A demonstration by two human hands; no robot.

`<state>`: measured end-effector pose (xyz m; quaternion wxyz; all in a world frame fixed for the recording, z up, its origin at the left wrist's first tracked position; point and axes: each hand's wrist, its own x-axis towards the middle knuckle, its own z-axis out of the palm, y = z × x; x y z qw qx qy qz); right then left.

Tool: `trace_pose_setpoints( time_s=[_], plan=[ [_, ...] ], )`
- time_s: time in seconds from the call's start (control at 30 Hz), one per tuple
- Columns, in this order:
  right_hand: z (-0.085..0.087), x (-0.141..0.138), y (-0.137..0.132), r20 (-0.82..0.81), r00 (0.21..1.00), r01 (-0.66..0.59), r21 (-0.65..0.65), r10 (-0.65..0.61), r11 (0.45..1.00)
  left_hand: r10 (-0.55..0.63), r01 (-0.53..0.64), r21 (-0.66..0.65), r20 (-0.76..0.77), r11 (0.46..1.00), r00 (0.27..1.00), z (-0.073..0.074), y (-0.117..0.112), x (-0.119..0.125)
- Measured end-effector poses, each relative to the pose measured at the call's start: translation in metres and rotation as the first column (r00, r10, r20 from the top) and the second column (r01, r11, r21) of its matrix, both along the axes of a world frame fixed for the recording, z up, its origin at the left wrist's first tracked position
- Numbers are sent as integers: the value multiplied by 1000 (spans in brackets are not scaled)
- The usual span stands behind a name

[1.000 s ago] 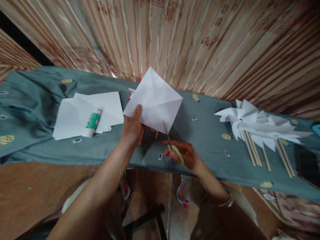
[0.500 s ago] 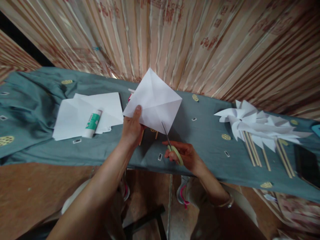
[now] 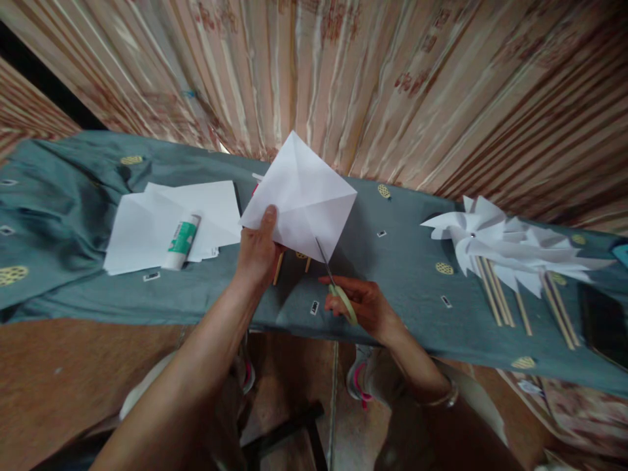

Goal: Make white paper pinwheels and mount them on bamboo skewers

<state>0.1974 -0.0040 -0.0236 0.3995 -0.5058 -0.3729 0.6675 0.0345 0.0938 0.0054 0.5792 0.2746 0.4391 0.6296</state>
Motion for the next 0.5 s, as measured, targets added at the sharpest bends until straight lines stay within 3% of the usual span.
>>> trace_pose_setpoints(
  time_s=[0.5],
  plan=[
    [-1, 0, 0, -22, 1000, -1, 11, 1, 1000, -2, 2, 25, -1, 1000, 1000, -3, 1, -1]
  ],
)
